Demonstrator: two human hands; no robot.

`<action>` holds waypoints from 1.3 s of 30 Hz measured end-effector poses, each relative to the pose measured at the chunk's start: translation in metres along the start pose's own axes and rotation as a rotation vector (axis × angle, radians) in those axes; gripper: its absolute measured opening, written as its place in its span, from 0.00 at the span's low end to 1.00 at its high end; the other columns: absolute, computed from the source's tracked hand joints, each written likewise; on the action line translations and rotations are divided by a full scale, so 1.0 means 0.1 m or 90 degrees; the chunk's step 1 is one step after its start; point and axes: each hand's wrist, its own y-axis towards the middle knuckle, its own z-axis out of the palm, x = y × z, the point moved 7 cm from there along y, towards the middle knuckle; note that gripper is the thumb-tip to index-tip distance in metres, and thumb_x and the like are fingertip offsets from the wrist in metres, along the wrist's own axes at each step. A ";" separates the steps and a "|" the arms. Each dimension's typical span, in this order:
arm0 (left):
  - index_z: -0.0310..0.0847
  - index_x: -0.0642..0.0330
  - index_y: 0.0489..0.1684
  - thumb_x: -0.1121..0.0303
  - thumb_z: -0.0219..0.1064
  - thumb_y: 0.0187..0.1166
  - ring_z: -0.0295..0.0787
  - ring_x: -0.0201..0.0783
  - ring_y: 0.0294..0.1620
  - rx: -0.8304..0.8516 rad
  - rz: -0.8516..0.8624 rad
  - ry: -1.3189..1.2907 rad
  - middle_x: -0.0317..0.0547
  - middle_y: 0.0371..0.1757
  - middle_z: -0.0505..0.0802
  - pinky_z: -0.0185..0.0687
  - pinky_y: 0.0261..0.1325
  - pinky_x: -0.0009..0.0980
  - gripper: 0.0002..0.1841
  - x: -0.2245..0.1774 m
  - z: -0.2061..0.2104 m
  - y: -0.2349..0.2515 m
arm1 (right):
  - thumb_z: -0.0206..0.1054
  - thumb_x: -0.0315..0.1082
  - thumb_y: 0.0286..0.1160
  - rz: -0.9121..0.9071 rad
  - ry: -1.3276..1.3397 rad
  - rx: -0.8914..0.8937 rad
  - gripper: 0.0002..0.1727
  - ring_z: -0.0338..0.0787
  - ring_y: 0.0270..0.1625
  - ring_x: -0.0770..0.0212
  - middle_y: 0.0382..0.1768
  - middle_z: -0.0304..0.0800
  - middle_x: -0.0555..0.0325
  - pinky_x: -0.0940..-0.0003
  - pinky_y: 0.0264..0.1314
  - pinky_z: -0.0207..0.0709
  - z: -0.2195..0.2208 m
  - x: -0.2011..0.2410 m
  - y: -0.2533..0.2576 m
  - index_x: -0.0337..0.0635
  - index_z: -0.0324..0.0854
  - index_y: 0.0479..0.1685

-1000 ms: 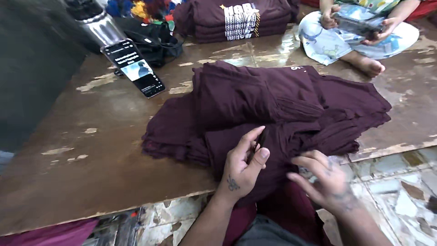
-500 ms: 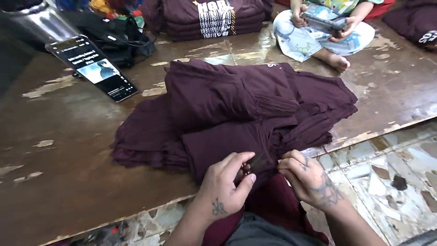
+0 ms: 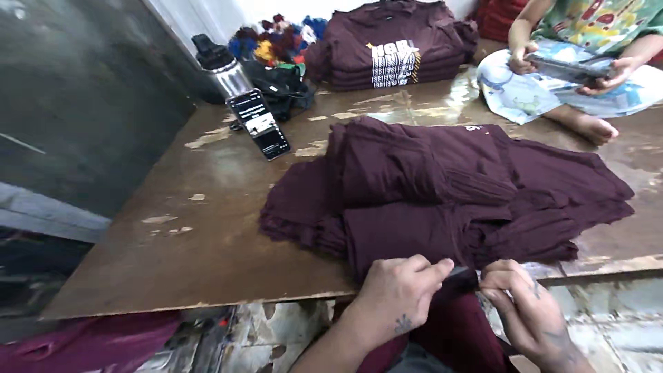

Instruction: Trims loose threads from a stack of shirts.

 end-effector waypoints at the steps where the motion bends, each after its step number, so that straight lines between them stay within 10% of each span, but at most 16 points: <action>1: 0.93 0.60 0.58 0.72 0.65 0.76 0.93 0.42 0.30 -0.009 -0.005 0.000 0.48 0.35 0.94 0.86 0.29 0.37 0.16 0.00 -0.01 0.00 | 0.47 0.48 0.95 0.000 0.026 -0.001 0.17 0.84 0.50 0.75 0.42 0.78 0.60 0.85 0.53 0.78 -0.01 0.01 0.00 0.47 0.71 0.43; 5: 0.89 0.62 0.61 0.65 0.69 0.70 0.87 0.42 0.27 -0.036 -0.064 -0.018 0.49 0.34 0.90 0.82 0.26 0.37 0.21 0.05 -0.10 -0.04 | 0.44 0.58 0.93 -0.051 0.108 -0.009 0.28 0.86 0.39 0.69 0.28 0.77 0.59 0.77 0.45 0.80 -0.04 0.04 0.04 0.47 0.69 0.28; 9: 0.88 0.63 0.55 0.65 0.75 0.66 0.91 0.43 0.30 0.005 -0.098 0.001 0.48 0.37 0.94 0.85 0.30 0.41 0.19 0.10 -0.11 -0.05 | 0.61 0.46 0.85 -0.074 -0.040 0.028 0.15 0.89 0.50 0.55 0.44 0.88 0.49 0.65 0.54 0.82 0.18 -0.02 0.26 0.48 0.89 0.46; 14: 0.89 0.61 0.35 0.74 0.71 0.62 0.91 0.43 0.27 0.047 -0.085 0.032 0.45 0.29 0.92 0.83 0.26 0.43 0.06 0.16 -0.16 -0.11 | 0.57 0.47 0.90 -0.003 0.060 0.076 0.15 0.86 0.42 0.77 0.35 0.84 0.63 0.86 0.48 0.79 -0.23 -0.14 0.00 0.49 0.82 0.40; 17: 0.88 0.61 0.39 0.72 0.71 0.64 0.88 0.44 0.28 0.068 -0.063 -0.014 0.47 0.30 0.89 0.81 0.26 0.42 0.08 0.15 -0.18 -0.01 | 0.46 0.57 0.92 0.010 0.090 0.092 0.28 0.82 0.29 0.72 0.23 0.77 0.59 0.79 0.32 0.76 -0.30 -0.14 0.01 0.45 0.74 0.29; 22: 0.88 0.65 0.44 0.75 0.74 0.64 0.94 0.55 0.37 0.248 -0.121 -0.007 0.55 0.35 0.93 0.84 0.35 0.56 0.11 0.09 -0.08 0.18 | 0.58 0.61 0.84 -0.015 0.004 0.093 0.30 0.89 0.43 0.64 0.42 0.89 0.50 0.75 0.48 0.84 -0.07 0.01 0.35 0.44 0.82 0.64; 25: 0.87 0.66 0.42 0.75 0.70 0.68 0.89 0.50 0.35 0.164 -0.074 -0.073 0.55 0.39 0.89 0.84 0.34 0.47 0.08 0.07 -0.19 0.27 | 0.57 0.62 0.84 -0.034 -0.014 0.088 0.31 0.91 0.43 0.61 0.45 0.89 0.46 0.71 0.44 0.86 0.15 -0.02 0.43 0.43 0.87 0.59; 28: 0.83 0.72 0.43 0.76 0.63 0.79 0.88 0.40 0.34 0.054 -0.121 -0.180 0.53 0.36 0.90 0.83 0.39 0.36 0.07 0.09 -0.20 0.45 | 0.63 0.31 0.69 -0.010 0.193 0.018 0.10 0.90 0.45 0.65 0.41 0.91 0.51 0.76 0.50 0.83 0.24 -0.11 0.54 0.38 0.89 0.40; 32: 0.77 0.72 0.58 0.81 0.59 0.74 0.72 0.13 0.26 -0.086 -0.310 -0.550 0.27 0.29 0.80 0.72 0.32 0.13 0.15 0.38 0.00 0.49 | 0.67 0.40 0.77 0.125 0.655 0.078 0.20 0.86 0.44 0.88 0.45 0.88 0.84 0.88 0.45 0.80 0.30 -0.33 0.50 0.64 0.75 0.67; 35: 0.80 0.69 0.60 0.81 0.60 0.74 0.68 0.14 0.19 -0.066 -0.367 -0.556 0.25 0.24 0.80 0.66 0.23 0.13 0.16 0.38 0.04 0.51 | 0.64 0.48 0.83 0.078 0.360 0.058 0.25 0.85 0.60 0.77 0.58 0.86 0.64 0.81 0.64 0.79 0.19 -0.19 0.51 0.45 0.73 0.74; 37: 0.81 0.68 0.60 0.80 0.61 0.76 0.67 0.15 0.16 -0.043 -0.398 -0.534 0.24 0.21 0.79 0.63 0.20 0.14 0.15 0.37 0.07 0.51 | 0.64 0.43 0.80 0.015 0.061 0.016 0.20 0.92 0.50 0.56 0.48 0.91 0.42 0.66 0.53 0.85 0.13 -0.10 0.54 0.33 0.84 0.57; 39: 0.82 0.68 0.60 0.79 0.62 0.76 0.68 0.14 0.17 -0.036 -0.389 -0.501 0.24 0.21 0.80 0.63 0.20 0.13 0.15 0.35 0.07 0.51 | 0.63 0.36 0.80 -0.001 -0.043 0.024 0.12 0.95 0.39 0.56 0.37 0.94 0.45 0.68 0.44 0.87 0.02 -0.12 0.51 0.35 0.88 0.41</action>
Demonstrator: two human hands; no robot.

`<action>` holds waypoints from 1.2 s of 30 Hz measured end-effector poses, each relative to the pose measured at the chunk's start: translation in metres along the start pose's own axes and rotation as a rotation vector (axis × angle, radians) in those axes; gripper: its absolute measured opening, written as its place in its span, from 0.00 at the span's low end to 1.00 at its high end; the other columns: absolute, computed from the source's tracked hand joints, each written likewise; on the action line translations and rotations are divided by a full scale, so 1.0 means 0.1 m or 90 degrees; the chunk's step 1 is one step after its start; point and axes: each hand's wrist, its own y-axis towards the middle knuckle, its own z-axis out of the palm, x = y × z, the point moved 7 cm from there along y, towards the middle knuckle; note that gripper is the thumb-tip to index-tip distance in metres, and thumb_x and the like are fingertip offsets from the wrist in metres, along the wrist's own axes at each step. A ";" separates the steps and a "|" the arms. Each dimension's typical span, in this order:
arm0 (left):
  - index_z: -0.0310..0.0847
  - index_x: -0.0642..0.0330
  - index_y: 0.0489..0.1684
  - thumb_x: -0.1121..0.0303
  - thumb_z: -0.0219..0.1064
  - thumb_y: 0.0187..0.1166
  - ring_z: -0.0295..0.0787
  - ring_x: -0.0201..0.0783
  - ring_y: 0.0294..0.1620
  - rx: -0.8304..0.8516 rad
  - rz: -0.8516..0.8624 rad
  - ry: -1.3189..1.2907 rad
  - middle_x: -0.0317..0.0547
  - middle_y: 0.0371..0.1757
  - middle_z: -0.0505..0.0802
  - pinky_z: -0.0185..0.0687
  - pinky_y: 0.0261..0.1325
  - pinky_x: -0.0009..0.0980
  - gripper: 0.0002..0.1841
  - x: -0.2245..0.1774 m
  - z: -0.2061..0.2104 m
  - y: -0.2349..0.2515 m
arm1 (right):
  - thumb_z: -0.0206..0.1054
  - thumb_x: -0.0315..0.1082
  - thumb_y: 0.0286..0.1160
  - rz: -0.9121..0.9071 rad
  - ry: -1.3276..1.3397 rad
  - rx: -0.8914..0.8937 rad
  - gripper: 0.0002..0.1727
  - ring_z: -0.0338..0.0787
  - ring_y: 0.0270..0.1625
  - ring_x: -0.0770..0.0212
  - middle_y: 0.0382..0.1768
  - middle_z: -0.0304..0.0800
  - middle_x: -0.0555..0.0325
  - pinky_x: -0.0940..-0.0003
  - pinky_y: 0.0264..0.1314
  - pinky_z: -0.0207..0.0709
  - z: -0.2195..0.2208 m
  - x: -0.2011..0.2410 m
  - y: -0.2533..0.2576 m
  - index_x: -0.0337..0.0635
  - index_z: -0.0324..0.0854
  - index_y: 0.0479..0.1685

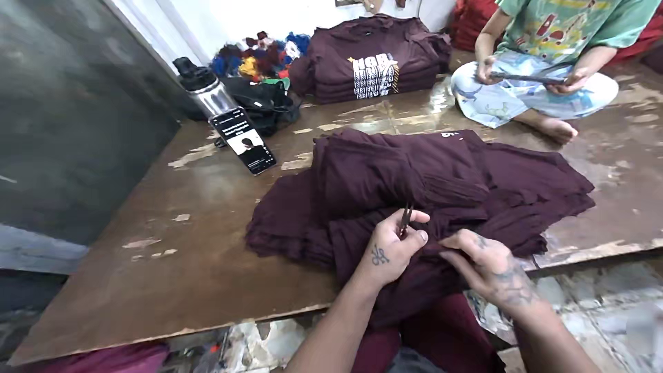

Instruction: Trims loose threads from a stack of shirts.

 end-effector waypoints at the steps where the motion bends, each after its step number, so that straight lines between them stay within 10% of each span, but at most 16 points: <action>1: 0.82 0.69 0.59 0.79 0.62 0.76 0.69 0.14 0.18 0.002 0.021 0.020 0.25 0.23 0.81 0.64 0.22 0.13 0.15 -0.01 0.01 -0.01 | 0.61 0.34 0.81 -0.001 -0.008 0.020 0.12 0.94 0.38 0.58 0.36 0.94 0.48 0.71 0.45 0.87 -0.08 -0.02 -0.04 0.37 0.89 0.41; 7: 0.84 0.69 0.57 0.76 0.63 0.77 0.78 0.15 0.26 0.010 0.085 0.073 0.30 0.32 0.89 0.74 0.30 0.14 0.13 0.03 0.12 -0.02 | 0.58 0.32 0.83 0.031 -0.002 0.089 0.12 0.92 0.36 0.59 0.35 0.93 0.48 0.70 0.42 0.85 -0.35 -0.07 -0.17 0.37 0.86 0.39; 11: 0.84 0.66 0.57 0.76 0.64 0.77 0.72 0.14 0.19 -0.010 0.037 0.057 0.24 0.25 0.84 0.68 0.23 0.13 0.13 0.05 0.10 0.01 | 0.62 0.54 0.83 0.098 0.001 0.066 0.29 0.94 0.43 0.52 0.46 0.92 0.41 0.60 0.46 0.88 -0.14 -0.02 -0.09 0.31 0.82 0.56; 15: 0.84 0.67 0.59 0.75 0.63 0.77 0.75 0.15 0.22 0.020 0.055 0.111 0.27 0.29 0.88 0.69 0.25 0.14 0.14 0.03 0.11 -0.02 | 0.63 0.30 0.78 0.030 -0.046 0.021 0.10 0.96 0.37 0.51 0.36 0.95 0.45 0.60 0.40 0.89 -0.01 -0.01 -0.09 0.33 0.88 0.42; 22: 0.85 0.61 0.66 0.59 0.60 0.79 0.92 0.49 0.35 0.080 0.291 0.565 0.52 0.42 0.93 0.85 0.32 0.47 0.22 -0.16 0.13 -0.33 | 0.57 0.31 0.81 -0.007 -0.101 0.012 0.14 0.90 0.25 0.57 0.24 0.89 0.52 0.65 0.27 0.82 -0.37 0.08 -0.30 0.37 0.87 0.34; 28: 0.94 0.54 0.50 0.71 0.60 0.75 0.89 0.48 0.27 0.085 0.513 0.729 0.47 0.30 0.91 0.76 0.23 0.41 0.15 -0.45 0.33 -0.48 | 0.62 0.32 0.72 -0.008 -0.088 -0.062 0.11 0.82 0.20 0.61 0.18 0.81 0.56 0.69 0.21 0.74 -0.39 0.17 -0.31 0.41 0.83 0.23; 36: 0.94 0.54 0.50 0.74 0.60 0.73 0.87 0.47 0.23 0.022 0.530 0.768 0.47 0.29 0.91 0.76 0.21 0.39 0.16 -0.38 0.29 -0.51 | 0.59 0.33 0.78 -0.068 0.033 -0.106 0.11 0.82 0.23 0.65 0.19 0.81 0.56 0.75 0.27 0.76 -0.35 0.37 -0.26 0.40 0.79 0.28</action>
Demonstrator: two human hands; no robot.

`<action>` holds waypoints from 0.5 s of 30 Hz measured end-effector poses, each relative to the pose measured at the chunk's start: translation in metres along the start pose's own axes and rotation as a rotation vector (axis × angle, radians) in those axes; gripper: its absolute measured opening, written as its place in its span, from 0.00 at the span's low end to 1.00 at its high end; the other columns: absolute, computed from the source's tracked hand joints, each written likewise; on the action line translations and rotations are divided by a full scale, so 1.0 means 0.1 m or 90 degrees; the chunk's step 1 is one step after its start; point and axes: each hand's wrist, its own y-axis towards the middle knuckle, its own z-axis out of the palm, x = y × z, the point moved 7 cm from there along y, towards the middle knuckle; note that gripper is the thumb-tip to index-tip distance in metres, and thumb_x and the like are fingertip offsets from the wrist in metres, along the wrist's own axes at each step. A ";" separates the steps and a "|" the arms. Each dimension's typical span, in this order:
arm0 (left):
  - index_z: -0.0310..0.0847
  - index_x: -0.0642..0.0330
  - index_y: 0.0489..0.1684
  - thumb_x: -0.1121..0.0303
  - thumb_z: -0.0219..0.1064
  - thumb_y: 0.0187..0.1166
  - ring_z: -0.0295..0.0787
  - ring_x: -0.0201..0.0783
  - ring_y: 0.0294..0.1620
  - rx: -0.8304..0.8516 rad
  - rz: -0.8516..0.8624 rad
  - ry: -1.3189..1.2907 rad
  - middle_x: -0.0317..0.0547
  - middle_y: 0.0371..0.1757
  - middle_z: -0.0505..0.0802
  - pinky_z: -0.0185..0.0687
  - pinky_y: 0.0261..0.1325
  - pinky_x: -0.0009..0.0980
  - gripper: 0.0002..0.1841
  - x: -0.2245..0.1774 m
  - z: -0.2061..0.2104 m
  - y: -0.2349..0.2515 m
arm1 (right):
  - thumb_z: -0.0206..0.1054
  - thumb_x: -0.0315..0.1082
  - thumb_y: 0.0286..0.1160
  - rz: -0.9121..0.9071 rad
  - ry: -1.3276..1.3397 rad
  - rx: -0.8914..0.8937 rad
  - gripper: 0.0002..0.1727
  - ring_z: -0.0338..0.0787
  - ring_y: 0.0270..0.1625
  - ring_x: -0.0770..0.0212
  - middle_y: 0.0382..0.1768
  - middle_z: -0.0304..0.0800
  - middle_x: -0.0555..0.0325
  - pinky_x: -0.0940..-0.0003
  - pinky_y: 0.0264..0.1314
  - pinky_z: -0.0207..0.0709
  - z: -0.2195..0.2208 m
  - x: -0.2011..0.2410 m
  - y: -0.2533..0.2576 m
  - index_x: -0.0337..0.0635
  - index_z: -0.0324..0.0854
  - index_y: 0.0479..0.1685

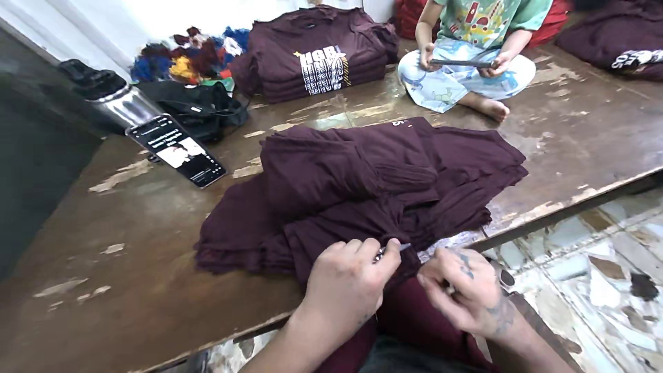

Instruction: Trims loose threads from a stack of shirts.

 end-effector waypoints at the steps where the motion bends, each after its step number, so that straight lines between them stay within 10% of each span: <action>1: 0.94 0.56 0.50 0.73 0.60 0.75 0.90 0.47 0.24 0.002 -0.035 -0.028 0.48 0.30 0.92 0.80 0.22 0.40 0.16 0.07 -0.03 -0.01 | 0.58 0.35 0.80 -0.015 0.033 0.022 0.12 0.82 0.24 0.65 0.20 0.81 0.57 0.76 0.29 0.77 0.01 0.03 -0.04 0.41 0.79 0.29; 6: 0.81 0.68 0.60 0.43 0.66 0.76 0.79 0.36 0.24 0.044 -0.307 -0.278 0.44 0.29 0.86 0.76 0.27 0.35 0.33 0.42 0.02 -0.34 | 0.56 0.49 0.90 -0.011 0.101 0.246 0.19 0.91 0.41 0.69 0.37 0.93 0.62 0.75 0.51 0.83 0.08 0.08 -0.36 0.47 0.86 0.56; 9: 0.85 0.68 0.45 0.61 0.73 0.76 0.92 0.54 0.30 0.268 -0.300 -0.295 0.54 0.29 0.91 0.84 0.35 0.57 0.15 0.56 0.04 -0.44 | 0.55 0.46 0.91 -0.084 0.146 0.228 0.20 0.87 0.33 0.68 0.23 0.86 0.64 0.73 0.59 0.78 0.08 0.16 -0.24 0.47 0.83 0.31; 10: 0.87 0.68 0.40 0.67 0.70 0.76 0.91 0.46 0.31 0.191 -0.333 -0.302 0.50 0.30 0.91 0.86 0.38 0.49 0.10 0.75 -0.12 -0.46 | 0.55 0.48 0.92 -0.119 0.167 0.228 0.24 0.86 0.32 0.64 0.18 0.81 0.62 0.69 0.63 0.78 0.13 0.23 -0.15 0.47 0.80 0.24; 13: 0.73 0.54 0.37 0.71 0.64 0.82 0.76 0.20 0.20 -0.476 -0.519 -0.397 0.25 0.21 0.80 0.77 0.27 0.19 0.04 1.27 -0.75 -0.64 | 0.59 0.40 0.89 -0.216 0.180 0.267 0.18 0.88 0.42 0.60 0.23 0.83 0.61 0.64 0.69 0.78 0.35 0.51 0.11 0.48 0.85 0.27; 15: 0.74 0.51 0.46 0.66 0.65 0.82 0.76 0.16 0.20 -0.488 -0.470 -0.445 0.19 0.22 0.81 0.76 0.25 0.17 0.05 1.05 -0.75 -0.44 | 0.62 0.27 0.79 -0.227 0.247 0.308 0.11 0.90 0.36 0.57 0.22 0.86 0.56 0.66 0.53 0.83 0.35 0.75 0.39 0.42 0.88 0.29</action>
